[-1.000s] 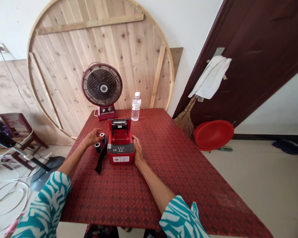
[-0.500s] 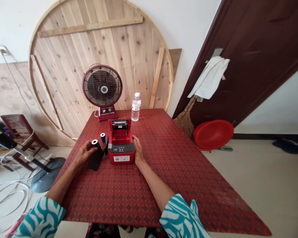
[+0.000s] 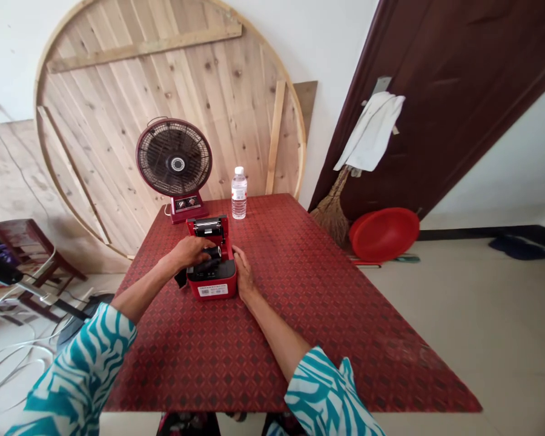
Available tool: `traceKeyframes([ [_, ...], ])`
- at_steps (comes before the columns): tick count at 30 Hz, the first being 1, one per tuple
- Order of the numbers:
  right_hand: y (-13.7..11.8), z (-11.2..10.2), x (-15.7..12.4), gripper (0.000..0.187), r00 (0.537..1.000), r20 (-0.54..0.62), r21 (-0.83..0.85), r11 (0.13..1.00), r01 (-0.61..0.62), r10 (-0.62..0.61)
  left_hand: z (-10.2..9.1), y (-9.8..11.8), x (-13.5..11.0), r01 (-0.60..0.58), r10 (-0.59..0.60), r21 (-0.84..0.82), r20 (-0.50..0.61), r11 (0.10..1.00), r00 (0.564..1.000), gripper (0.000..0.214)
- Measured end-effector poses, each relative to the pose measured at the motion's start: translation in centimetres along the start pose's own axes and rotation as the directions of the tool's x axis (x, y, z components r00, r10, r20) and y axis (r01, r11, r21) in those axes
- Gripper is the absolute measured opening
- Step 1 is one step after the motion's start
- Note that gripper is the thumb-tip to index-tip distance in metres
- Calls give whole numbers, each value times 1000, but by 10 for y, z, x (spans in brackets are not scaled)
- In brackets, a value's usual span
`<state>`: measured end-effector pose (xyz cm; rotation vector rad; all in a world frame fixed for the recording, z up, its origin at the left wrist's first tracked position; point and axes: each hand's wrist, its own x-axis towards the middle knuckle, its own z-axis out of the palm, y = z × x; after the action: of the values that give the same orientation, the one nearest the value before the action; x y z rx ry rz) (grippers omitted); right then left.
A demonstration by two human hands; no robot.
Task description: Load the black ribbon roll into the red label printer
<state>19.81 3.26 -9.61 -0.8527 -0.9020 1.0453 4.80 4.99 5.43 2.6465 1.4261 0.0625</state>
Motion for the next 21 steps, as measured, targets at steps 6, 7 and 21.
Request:
traceKeyframes([
  [6,0,-2,-1,43,999,20,1,1000,-29,29,11,-4,24,-35,25,54,179,998,984,28],
  [7,-3,-2,2,43,999,18,1,999,-36,36,12,-6,26,-42,38,18,167,999,985,28],
  [21,-86,23,47,40,945,168,-131,944,303,-280,10,12,-50,-357,277,-203,-338,912,900,20],
])
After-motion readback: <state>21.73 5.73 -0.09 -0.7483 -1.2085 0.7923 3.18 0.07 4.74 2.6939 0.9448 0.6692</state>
